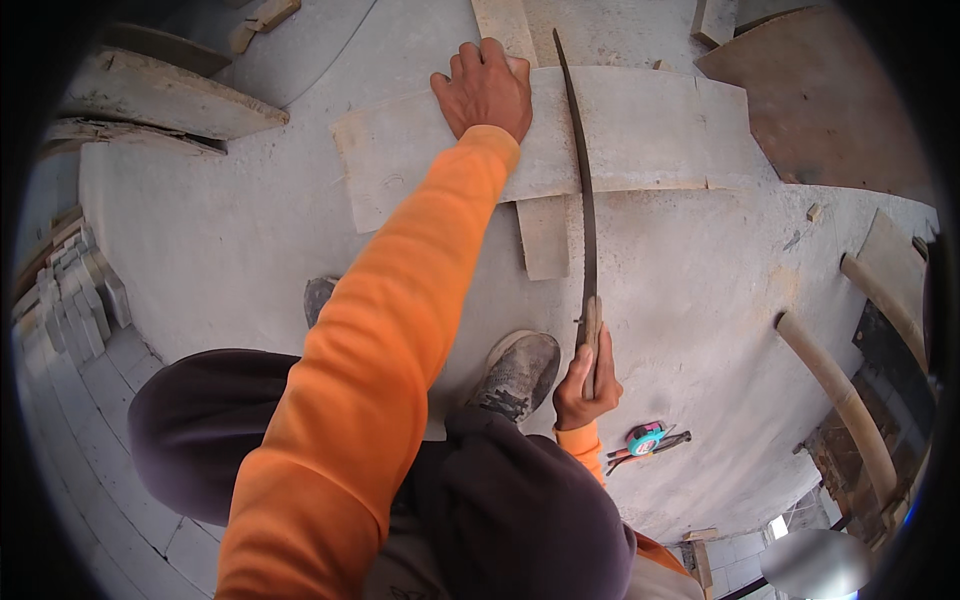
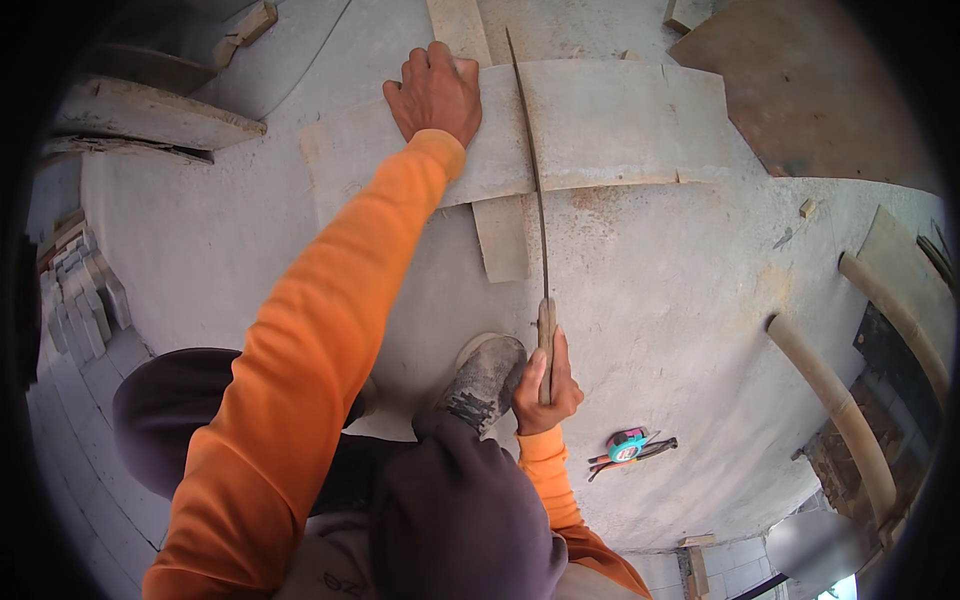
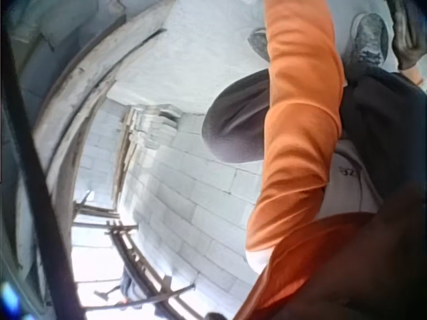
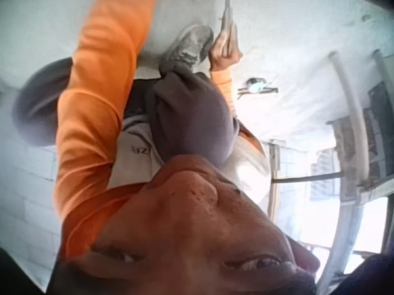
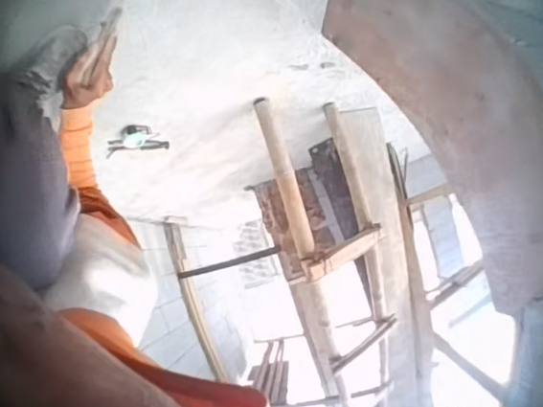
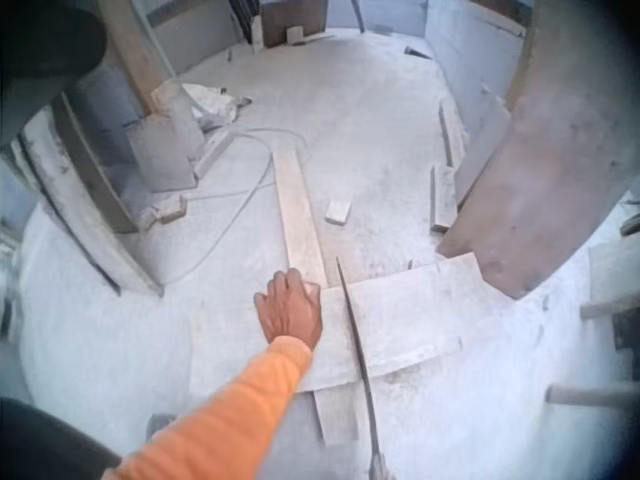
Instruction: The person saws a wooden board with a handsaw, measures it using a tape measure, and passes boards to another person on a scaffold.
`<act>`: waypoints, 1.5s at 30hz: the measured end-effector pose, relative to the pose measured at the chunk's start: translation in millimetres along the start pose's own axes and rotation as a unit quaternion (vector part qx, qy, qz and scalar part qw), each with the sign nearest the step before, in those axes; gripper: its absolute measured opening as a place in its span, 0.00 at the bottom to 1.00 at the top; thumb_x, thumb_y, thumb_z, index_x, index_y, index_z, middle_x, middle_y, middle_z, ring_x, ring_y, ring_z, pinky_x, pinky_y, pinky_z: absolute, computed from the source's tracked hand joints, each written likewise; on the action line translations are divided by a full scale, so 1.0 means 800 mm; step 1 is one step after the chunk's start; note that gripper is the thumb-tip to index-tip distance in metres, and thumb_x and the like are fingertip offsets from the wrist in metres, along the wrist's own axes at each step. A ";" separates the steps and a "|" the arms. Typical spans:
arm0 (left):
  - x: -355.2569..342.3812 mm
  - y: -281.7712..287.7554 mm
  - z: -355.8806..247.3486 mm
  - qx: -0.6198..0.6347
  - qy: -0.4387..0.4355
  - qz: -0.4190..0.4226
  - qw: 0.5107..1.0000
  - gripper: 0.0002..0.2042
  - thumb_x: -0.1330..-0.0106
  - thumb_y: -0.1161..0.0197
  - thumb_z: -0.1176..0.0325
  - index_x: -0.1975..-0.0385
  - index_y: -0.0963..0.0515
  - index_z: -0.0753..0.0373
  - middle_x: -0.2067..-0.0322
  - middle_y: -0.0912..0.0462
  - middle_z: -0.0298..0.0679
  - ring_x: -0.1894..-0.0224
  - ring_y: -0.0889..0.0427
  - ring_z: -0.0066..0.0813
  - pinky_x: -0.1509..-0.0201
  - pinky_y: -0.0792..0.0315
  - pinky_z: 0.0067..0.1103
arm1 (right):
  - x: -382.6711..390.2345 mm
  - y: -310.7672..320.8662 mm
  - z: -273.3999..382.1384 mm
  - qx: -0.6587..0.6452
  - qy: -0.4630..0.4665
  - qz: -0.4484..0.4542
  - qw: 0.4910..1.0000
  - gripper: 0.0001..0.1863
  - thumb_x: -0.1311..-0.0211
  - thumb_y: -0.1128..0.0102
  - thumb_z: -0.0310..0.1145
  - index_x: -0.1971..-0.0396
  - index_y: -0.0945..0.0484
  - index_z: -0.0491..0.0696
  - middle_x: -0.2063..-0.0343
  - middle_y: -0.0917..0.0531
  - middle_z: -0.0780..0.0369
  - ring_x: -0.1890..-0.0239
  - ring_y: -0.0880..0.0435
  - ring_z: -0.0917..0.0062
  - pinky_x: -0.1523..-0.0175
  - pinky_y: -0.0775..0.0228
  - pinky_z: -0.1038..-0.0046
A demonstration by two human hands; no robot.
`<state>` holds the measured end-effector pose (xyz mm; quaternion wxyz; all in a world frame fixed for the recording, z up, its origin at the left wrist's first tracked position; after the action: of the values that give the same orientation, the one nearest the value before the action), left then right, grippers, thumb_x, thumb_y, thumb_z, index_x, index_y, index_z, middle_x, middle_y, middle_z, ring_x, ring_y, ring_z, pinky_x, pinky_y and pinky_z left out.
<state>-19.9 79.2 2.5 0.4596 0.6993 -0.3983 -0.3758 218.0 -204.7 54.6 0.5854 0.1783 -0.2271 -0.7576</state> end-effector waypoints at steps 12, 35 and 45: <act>-0.001 -0.005 0.004 -0.005 -0.008 -0.003 1.000 0.10 0.31 0.44 0.60 0.64 0.23 0.61 0.62 0.20 0.41 0.55 0.22 0.38 0.46 0.38 0.37 | 0.044 0.021 -0.020 -0.002 0.005 0.034 0.999 0.20 0.31 0.47 0.25 0.43 0.25 0.29 0.56 0.13 0.43 0.55 0.10 0.62 0.50 0.19 0.70; 0.003 -0.013 0.007 -0.008 -0.002 -0.049 0.999 0.09 0.30 0.43 0.60 0.65 0.24 0.59 0.64 0.22 0.39 0.56 0.23 0.34 0.48 0.40 0.34 | -0.110 -0.057 0.024 -0.043 0.015 -0.001 0.999 0.18 0.31 0.41 0.26 0.45 0.20 0.35 0.60 0.11 0.48 0.67 0.11 0.75 0.60 0.22 0.75; 0.001 -0.008 -0.011 0.017 -0.009 -0.040 0.999 0.08 0.30 0.44 0.62 0.65 0.24 0.60 0.63 0.21 0.40 0.56 0.22 0.36 0.48 0.39 0.35 | -0.135 -0.060 0.030 -0.027 0.059 -0.011 0.998 0.18 0.33 0.40 0.25 0.46 0.19 0.36 0.62 0.11 0.49 0.72 0.12 0.76 0.65 0.22 0.76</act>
<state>-10.2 83.4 -1.3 0.4286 0.7186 -0.3808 -0.3935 193.6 -86.4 48.5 0.5938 0.2093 -0.1699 -0.7581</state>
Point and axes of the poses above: each hand's wrist, its own x-axis away from the middle knuckle, its own y-axis out of the back of the hand, z = x × y, the point moved 6 cm from there along -x, towards the middle knuckle
